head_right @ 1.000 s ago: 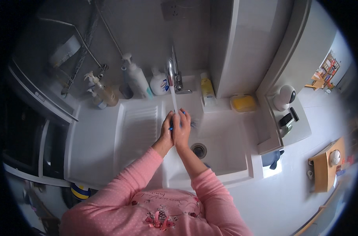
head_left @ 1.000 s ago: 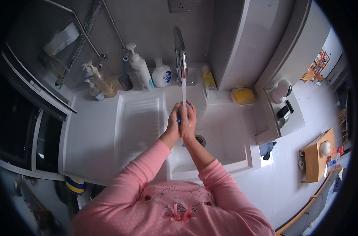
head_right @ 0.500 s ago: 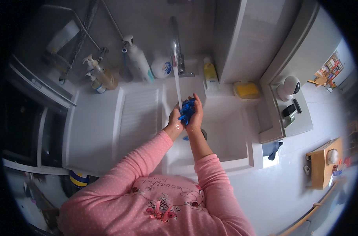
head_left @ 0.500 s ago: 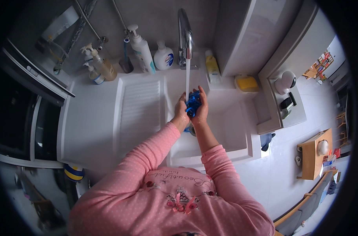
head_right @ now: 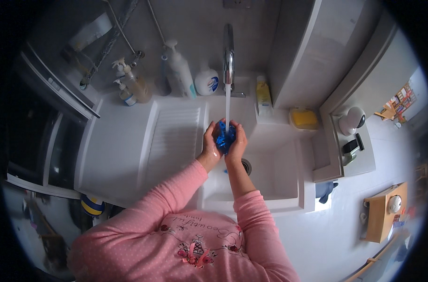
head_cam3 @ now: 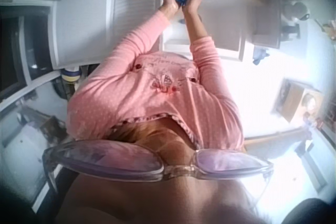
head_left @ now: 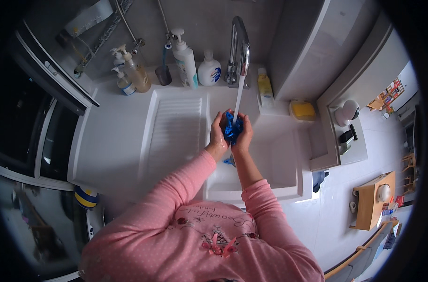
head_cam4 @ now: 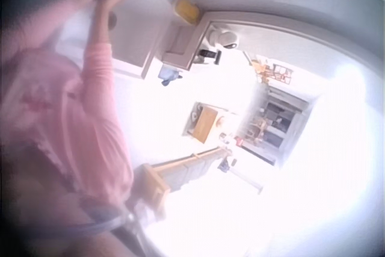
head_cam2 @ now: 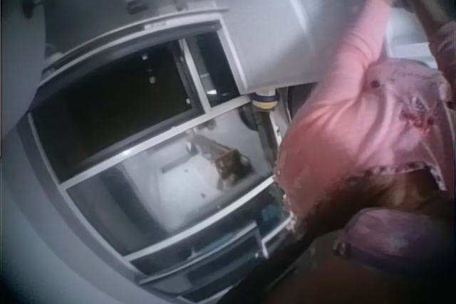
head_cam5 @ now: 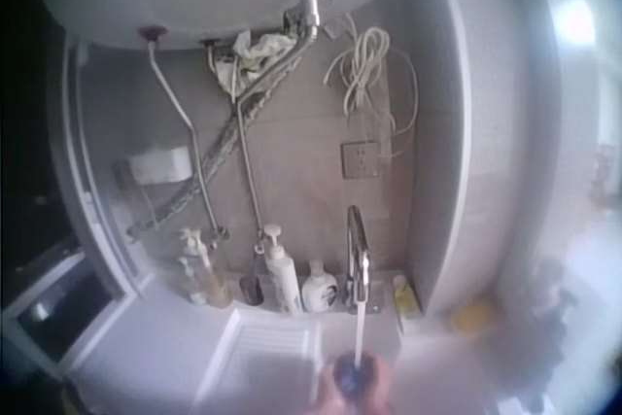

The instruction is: The person sits on the floor and attaches blue plastic clips to a white circular frame. They then gather the remaining clips, move to the kitchen sink, and rinse the clips under running water.

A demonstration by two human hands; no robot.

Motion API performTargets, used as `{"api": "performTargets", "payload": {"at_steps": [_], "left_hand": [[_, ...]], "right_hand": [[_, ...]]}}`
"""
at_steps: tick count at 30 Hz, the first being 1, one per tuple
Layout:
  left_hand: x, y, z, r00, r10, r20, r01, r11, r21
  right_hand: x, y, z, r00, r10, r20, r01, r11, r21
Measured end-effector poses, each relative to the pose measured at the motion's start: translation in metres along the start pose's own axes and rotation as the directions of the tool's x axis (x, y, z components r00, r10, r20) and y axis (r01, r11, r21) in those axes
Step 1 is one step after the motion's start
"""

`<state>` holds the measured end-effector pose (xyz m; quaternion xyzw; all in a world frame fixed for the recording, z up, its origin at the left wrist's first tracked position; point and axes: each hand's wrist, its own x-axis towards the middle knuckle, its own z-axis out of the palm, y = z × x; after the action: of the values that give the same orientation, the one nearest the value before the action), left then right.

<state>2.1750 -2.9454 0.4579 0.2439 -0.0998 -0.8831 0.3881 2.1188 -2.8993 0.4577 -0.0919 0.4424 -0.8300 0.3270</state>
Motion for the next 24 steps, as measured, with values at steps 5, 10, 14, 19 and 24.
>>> {"api": "performTargets", "payload": {"at_steps": [5,10,14,19,24], "left_hand": [[-0.007,0.003,0.01,0.999,0.028,0.039,-0.033,0.99,0.134],[-0.007,-0.008,0.0,0.991,-0.09,-0.1,0.099,0.991,0.094],[-0.027,0.004,0.028,0.999,0.051,0.013,-0.053,0.981,0.185],[0.001,-0.012,-0.013,0.995,-0.045,0.086,0.037,0.995,0.09],[-0.024,0.015,0.032,0.996,0.049,0.081,-0.063,0.981,0.183]], "right_hand": [[0.009,0.007,-0.011,0.977,0.104,0.186,-0.141,0.97,0.2],[0.01,0.021,-0.031,0.943,0.24,0.232,-0.3,0.915,0.272],[-0.01,-0.013,-0.008,0.982,0.045,0.183,-0.082,0.976,0.202],[-0.002,0.011,-0.019,0.965,0.235,0.114,-0.257,0.937,0.238],[-0.007,-0.035,0.015,0.973,0.047,0.226,-0.103,0.964,0.243]]}}
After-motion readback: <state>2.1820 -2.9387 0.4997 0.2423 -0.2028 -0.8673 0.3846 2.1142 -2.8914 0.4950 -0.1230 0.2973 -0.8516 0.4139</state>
